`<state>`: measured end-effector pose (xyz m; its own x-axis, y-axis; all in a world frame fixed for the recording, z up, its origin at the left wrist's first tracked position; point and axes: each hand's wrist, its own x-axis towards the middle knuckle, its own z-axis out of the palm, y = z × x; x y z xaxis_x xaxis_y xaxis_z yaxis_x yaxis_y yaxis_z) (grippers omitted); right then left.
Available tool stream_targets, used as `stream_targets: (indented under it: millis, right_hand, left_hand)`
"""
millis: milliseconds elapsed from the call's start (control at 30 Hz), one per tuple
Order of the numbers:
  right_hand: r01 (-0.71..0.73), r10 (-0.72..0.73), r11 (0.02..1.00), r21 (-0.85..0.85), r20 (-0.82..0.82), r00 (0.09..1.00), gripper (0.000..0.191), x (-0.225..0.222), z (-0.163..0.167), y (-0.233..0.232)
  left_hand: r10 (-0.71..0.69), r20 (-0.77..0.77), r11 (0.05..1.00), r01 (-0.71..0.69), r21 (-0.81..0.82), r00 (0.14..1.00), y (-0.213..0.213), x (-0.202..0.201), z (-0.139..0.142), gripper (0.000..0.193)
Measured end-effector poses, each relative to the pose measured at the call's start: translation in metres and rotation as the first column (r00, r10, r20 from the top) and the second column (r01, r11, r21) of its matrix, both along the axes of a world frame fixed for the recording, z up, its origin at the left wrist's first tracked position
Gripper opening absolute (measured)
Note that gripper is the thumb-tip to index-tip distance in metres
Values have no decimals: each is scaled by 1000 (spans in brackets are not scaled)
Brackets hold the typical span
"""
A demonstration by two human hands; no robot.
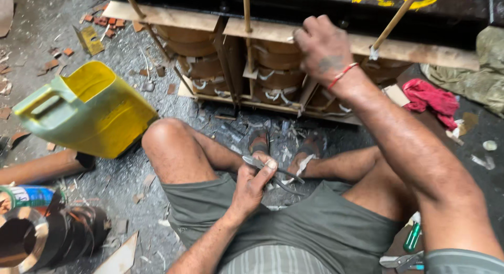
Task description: The person sits on the floor and wraps white fabric strips around the wooden frames of stacked basket-like objects. They use pliers to secure the strips and repeatedly adjust the fabric to fit the frames.
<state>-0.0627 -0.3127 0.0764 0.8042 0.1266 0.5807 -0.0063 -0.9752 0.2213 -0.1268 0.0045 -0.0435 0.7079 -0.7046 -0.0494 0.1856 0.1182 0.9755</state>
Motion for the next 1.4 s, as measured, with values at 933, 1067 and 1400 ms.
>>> stream_targets:
  millis: [933,1067,1400]
  right_hand:
    - [446,-1,691,569,-616,788,30,-29,-458,5]
    - [551,-70,721,420,-747,662,34,3,-508,13]
    - [533,-40,784,318,-830,556,41,30,-475,13]
  left_hand:
    - [-204,-119,945,227,236,972,-3,4,-26,13]
    - [-154,-178,953,193,232,972,1,23,-34,13]
    - [-19,-338,963,108,246,941,9,31,-52,13]
